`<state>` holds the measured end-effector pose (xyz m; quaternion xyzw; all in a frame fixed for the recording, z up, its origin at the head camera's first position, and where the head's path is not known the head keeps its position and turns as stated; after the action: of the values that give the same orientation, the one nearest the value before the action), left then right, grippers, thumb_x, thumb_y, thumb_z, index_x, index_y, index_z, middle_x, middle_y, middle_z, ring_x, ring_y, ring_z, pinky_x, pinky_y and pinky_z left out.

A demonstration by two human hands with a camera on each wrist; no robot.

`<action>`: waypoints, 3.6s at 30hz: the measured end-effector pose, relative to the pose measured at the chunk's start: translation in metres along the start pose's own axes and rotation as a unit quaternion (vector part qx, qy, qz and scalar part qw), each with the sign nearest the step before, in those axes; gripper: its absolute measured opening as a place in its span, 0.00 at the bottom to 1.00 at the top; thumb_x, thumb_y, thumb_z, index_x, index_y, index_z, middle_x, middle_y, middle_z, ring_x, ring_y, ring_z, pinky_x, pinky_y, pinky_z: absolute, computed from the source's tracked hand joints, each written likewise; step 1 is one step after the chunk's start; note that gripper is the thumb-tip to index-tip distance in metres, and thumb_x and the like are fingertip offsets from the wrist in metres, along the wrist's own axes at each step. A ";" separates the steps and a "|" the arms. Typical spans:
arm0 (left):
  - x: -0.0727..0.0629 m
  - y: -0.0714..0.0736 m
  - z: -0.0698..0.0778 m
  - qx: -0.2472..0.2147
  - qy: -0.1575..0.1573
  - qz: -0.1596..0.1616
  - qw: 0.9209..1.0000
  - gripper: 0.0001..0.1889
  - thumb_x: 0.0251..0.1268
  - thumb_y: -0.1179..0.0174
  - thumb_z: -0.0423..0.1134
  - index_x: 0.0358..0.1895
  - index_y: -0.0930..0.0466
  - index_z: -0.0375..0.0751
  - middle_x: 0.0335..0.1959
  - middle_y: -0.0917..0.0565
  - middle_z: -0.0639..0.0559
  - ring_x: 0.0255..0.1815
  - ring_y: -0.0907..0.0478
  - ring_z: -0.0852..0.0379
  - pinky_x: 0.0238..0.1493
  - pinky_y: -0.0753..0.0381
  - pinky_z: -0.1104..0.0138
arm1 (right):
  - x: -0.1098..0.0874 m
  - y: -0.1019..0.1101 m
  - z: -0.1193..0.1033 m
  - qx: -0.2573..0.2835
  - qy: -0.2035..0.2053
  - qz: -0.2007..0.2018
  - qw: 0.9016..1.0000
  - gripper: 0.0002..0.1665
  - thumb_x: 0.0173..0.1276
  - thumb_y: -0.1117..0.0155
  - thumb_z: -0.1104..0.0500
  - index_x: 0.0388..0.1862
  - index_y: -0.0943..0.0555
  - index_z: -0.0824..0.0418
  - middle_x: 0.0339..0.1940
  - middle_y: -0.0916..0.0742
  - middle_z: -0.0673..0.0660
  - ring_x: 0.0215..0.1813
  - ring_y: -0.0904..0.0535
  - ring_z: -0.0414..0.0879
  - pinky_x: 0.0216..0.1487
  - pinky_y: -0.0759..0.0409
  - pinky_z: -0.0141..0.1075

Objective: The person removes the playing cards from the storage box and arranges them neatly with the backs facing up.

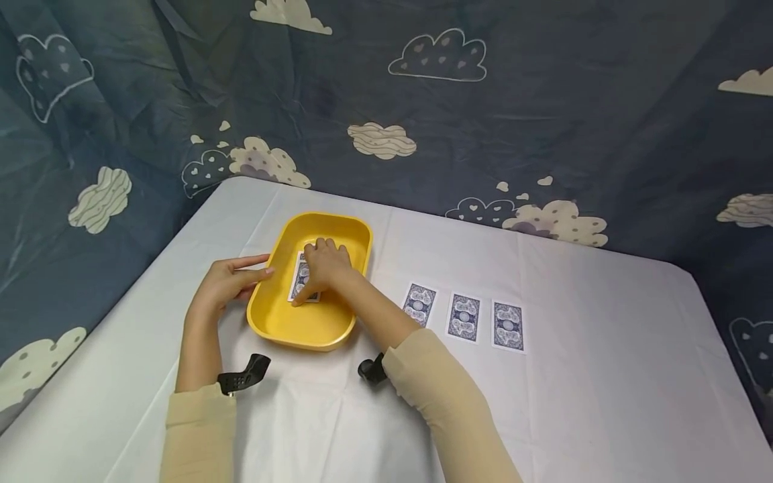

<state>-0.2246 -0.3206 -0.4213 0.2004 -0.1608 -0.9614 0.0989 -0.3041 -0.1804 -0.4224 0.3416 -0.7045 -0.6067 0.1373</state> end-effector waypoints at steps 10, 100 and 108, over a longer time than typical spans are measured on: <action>-0.002 -0.004 0.000 -0.008 0.004 -0.009 1.000 0.27 0.56 0.35 0.47 0.60 0.26 0.46 0.52 0.20 0.40 0.38 0.17 0.58 0.36 0.19 0.70 | -0.019 0.031 -0.006 -0.006 0.040 0.062 0.997 0.56 0.31 0.25 0.30 0.58 0.33 0.54 0.50 0.27 0.53 0.52 0.33 0.47 0.52 0.29 0.42; -0.006 -0.004 -0.001 -0.027 0.013 -0.005 1.000 0.33 0.50 0.32 0.49 0.62 0.28 0.45 0.43 0.16 0.51 0.32 0.17 0.63 0.35 0.19 0.72 | -0.288 0.007 0.304 0.049 -0.159 0.063 0.984 0.56 0.34 0.26 0.31 0.59 0.29 0.61 0.58 0.29 0.72 0.57 0.35 0.70 0.51 0.38 0.69; -0.006 -0.002 -0.001 -0.023 0.017 -0.006 1.000 0.32 0.52 0.33 0.48 0.62 0.29 0.45 0.40 0.17 0.53 0.32 0.17 0.64 0.36 0.20 0.73 | -0.257 0.035 0.265 0.023 -0.160 0.134 0.978 0.53 0.34 0.33 0.23 0.53 0.26 0.57 0.55 0.26 0.68 0.53 0.31 0.64 0.46 0.28 0.61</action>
<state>-0.2195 -0.3174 -0.4208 0.2152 -0.1359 -0.9619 0.1003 -0.2888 0.1889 -0.3921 0.1455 -0.7704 -0.6135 0.0948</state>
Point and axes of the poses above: each hand's wrist, its own x-axis towards the middle knuckle, its own y-axis out of the back of the hand, z = x × y, the point moved 7 cm from there along x, towards the middle knuckle
